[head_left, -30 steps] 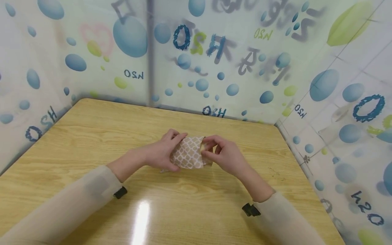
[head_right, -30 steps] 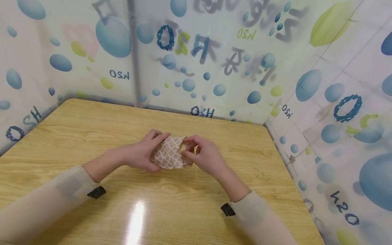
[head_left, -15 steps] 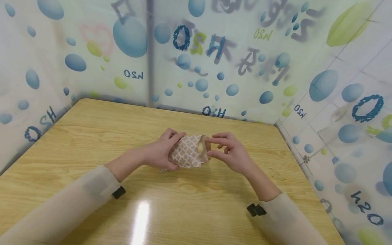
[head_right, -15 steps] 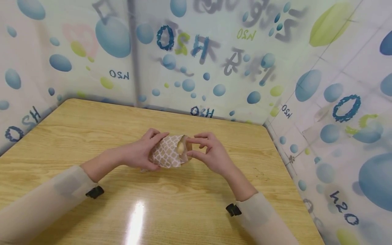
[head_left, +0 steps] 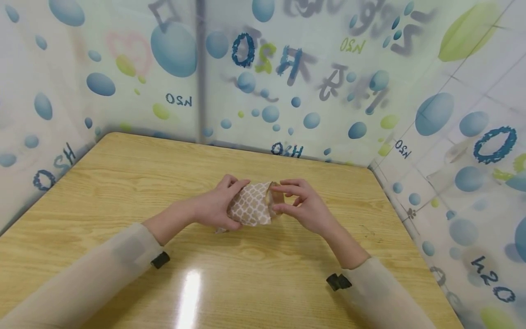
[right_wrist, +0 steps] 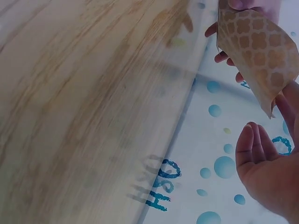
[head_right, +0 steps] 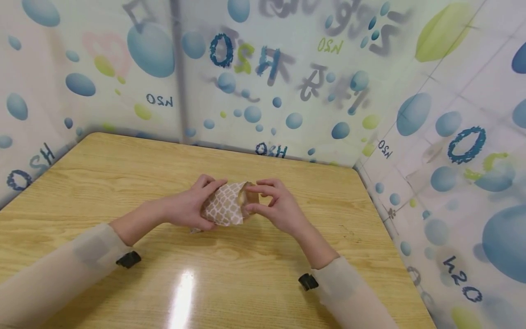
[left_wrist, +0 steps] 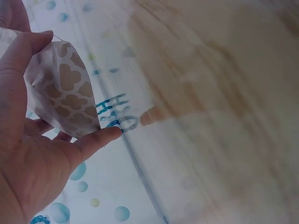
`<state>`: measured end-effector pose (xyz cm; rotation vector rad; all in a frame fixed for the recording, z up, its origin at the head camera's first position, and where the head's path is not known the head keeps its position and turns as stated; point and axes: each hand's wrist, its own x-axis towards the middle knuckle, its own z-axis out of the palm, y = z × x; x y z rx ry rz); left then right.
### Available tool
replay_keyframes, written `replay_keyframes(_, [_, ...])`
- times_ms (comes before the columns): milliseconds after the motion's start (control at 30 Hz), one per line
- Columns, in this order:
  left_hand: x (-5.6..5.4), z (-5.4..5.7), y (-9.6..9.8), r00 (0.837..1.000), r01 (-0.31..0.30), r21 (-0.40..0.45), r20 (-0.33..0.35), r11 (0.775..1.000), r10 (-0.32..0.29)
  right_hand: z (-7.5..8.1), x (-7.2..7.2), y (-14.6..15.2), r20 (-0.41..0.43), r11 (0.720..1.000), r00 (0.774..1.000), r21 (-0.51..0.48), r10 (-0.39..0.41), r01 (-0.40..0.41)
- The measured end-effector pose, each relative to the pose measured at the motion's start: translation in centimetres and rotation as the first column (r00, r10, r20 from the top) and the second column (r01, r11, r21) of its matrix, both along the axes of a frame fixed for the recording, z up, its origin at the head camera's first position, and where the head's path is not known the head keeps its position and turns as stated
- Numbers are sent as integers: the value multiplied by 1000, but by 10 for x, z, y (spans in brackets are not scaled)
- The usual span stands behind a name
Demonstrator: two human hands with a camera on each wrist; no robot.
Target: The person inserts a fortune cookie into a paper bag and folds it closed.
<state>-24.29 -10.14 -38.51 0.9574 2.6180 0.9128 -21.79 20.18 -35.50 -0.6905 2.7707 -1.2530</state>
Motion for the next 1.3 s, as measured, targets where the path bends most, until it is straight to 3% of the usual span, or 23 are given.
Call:
replay_keyframes(933, [3, -2, 1, 998, -44, 32, 37, 998, 43, -3, -1, -3, 50, 999, 998, -23, -26, 27])
replay_keyframes(1133, [-2, -3, 3, 983, -185, 84, 40, 979, 182, -4, 2, 0, 87, 985, 991, -132, -100, 111])
replay_keyframes(1300, [-2, -4, 12, 957, -291, 103, 20, 951, 291, -9, 3, -10, 191, 972, 980, -215, -57, 98])
